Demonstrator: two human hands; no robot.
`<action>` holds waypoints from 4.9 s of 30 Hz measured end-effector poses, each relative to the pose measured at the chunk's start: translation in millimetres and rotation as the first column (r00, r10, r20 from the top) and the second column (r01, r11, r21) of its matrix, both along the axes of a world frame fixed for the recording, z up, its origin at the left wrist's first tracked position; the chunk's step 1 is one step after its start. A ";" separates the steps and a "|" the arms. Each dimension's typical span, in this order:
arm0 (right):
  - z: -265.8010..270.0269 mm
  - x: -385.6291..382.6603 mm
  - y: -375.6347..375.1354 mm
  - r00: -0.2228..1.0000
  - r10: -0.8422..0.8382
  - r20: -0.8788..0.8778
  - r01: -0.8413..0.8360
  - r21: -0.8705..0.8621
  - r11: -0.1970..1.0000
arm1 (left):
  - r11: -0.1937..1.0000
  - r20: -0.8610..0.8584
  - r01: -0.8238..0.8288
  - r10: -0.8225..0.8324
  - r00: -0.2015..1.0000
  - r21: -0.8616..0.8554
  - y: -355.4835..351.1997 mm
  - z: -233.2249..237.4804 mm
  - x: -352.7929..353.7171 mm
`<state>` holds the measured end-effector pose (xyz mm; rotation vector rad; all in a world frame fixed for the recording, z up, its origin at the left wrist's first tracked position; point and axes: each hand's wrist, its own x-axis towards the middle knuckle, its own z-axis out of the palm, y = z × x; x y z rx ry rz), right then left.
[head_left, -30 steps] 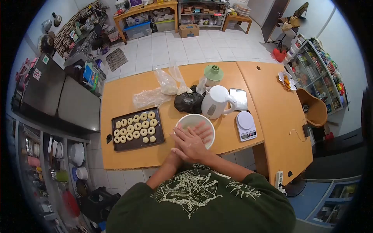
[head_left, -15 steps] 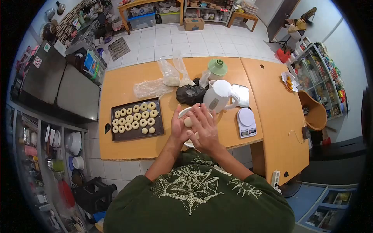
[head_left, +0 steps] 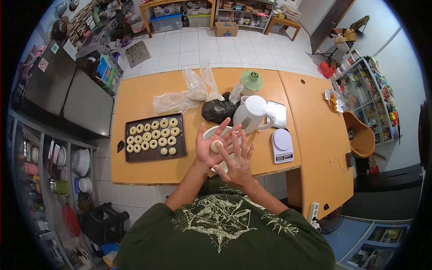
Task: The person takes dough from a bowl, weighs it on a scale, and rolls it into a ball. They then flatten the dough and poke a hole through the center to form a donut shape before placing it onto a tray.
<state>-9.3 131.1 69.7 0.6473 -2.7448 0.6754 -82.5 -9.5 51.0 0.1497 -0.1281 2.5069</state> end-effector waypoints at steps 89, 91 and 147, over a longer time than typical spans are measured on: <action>8.2 -22.8 68.8 0.976 0.140 0.169 -0.153 0.067 0.986 | 0.985 0.211 -0.067 0.032 0.977 0.161 67.3 3.7 13.4; 6.0 -26.2 68.1 0.981 0.119 0.151 -0.138 0.127 0.982 | 0.989 0.232 -0.105 0.080 0.969 0.100 66.6 -15.1 9.0; 4.8 -27.1 58.7 0.980 0.184 0.071 -0.190 0.098 0.977 | 0.965 0.153 -0.095 0.059 0.987 0.244 53.7 1.0 -2.7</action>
